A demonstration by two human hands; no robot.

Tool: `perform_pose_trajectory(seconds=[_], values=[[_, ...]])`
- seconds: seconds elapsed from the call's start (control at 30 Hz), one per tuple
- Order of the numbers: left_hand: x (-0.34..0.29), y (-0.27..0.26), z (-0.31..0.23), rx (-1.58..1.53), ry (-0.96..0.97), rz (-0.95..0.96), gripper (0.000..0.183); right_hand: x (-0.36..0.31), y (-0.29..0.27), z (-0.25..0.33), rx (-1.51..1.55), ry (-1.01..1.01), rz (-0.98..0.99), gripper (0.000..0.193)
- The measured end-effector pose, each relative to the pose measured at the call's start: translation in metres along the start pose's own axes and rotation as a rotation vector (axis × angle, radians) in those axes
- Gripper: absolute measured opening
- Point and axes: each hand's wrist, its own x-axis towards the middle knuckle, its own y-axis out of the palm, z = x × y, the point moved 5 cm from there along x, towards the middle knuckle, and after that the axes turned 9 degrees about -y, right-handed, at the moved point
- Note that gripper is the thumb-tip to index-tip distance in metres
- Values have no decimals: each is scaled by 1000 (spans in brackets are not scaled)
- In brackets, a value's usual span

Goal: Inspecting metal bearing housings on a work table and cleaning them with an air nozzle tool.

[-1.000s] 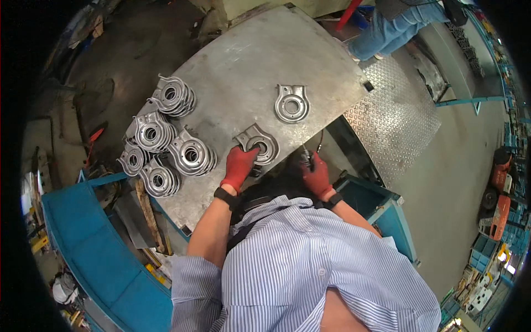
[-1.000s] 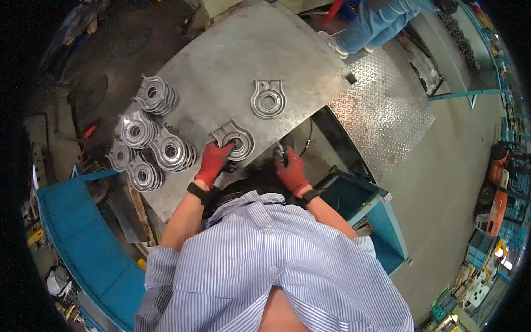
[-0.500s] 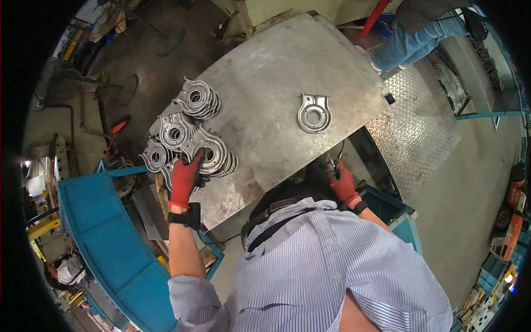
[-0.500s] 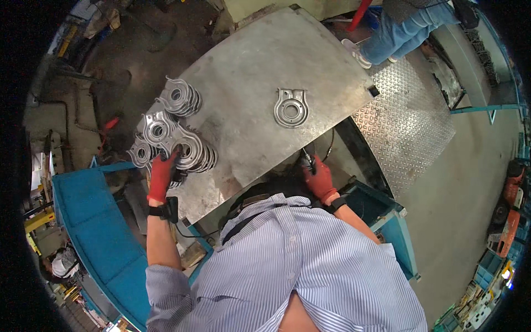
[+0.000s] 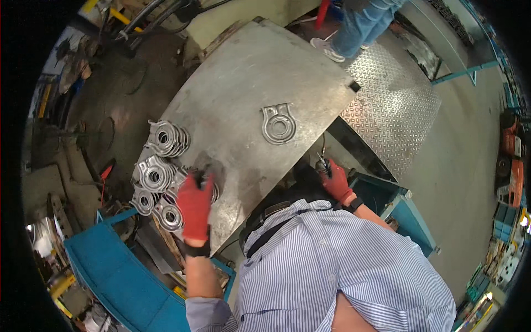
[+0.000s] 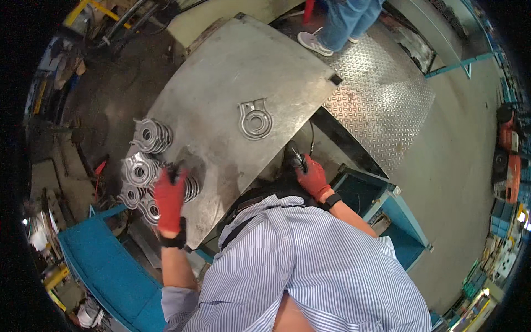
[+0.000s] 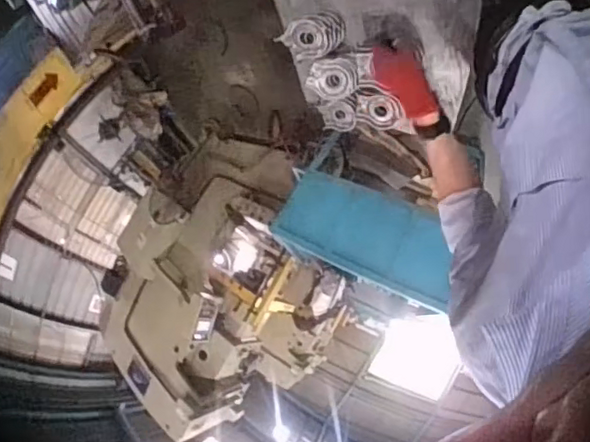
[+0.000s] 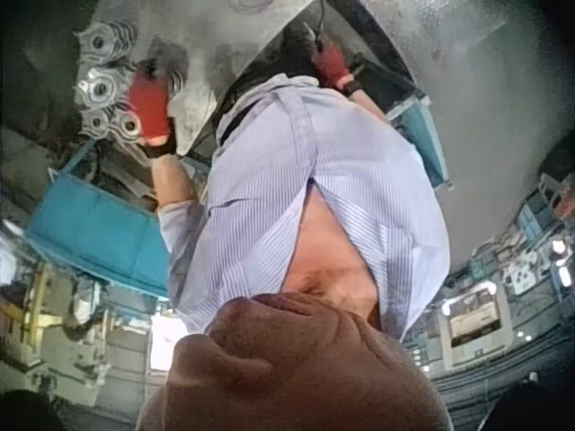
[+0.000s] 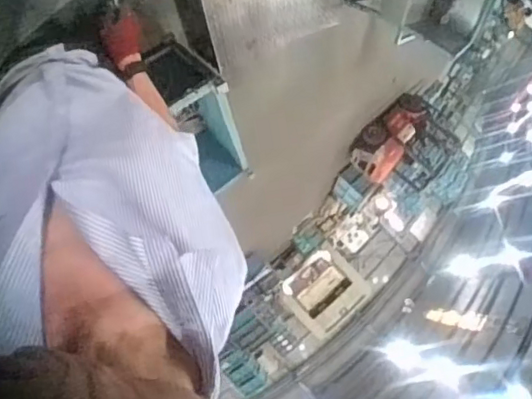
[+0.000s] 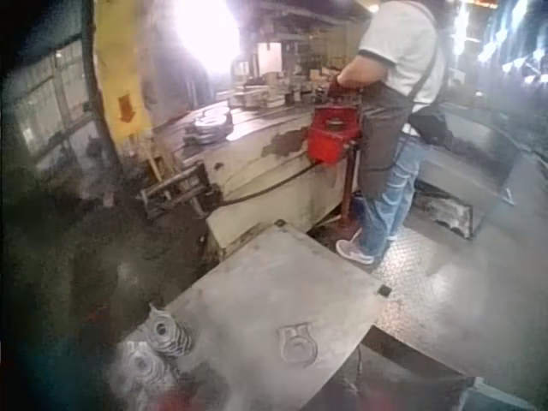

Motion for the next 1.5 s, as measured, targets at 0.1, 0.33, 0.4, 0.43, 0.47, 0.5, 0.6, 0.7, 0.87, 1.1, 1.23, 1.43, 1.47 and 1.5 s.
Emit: perform_pose_trajectory(seconds=[0.1, 0.33, 0.4, 0.43, 0.47, 0.5, 0.6, 0.7, 0.87, 1.1, 1.23, 1.43, 1.47, 1.5], values=[[11, 71, -64, -196, 53, 269, 43, 9, -14, 2, 53, 71, 7, 44], [58, 180, -109, 110, -71, 368, 66, 15, -20, 1, 40, 45, 88, 44], [59, 190, -115, 104, -102, 427, 67, 11, -17, -5, 37, 57, 115, 46], [56, 195, -111, 93, -123, 434, 67, 13, -18, 1, 39, 72, 139, 46], [55, 200, -111, 80, -139, 441, 67, 16, -20, 5, 39, 90, 158, 47], [51, 205, -109, 78, -158, 451, 66, 19, -19, 8, 46, 81, 191, 46], [29, 211, -107, 74, -181, 521, 62, 21, -15, 14, 72, 63, 272, 45], [10, 212, -109, 55, -142, 588, 59, 19, -7, 16, 91, 25, 306, 43], [4, 216, -108, -1, -123, 514, 57, 19, 4, 16, 103, -31, 271, 37], [7, 226, -103, -133, -68, 525, 51, 22, 19, 12, 86, -34, 296, 43], [5, 228, -103, -138, -70, 501, 49, 20, 21, 14, 115, -26, 311, 47], [3, 224, -106, -110, -115, 483, 50, 17, 23, 15, 91, 63, 347, 49], [2, 222, -108, -99, -116, 490, 50, 17, 24, 14, 76, 73, 320, 49], [2, 224, -108, -94, -118, 491, 50, 16, 27, 12, 92, 75, 327, 49]])
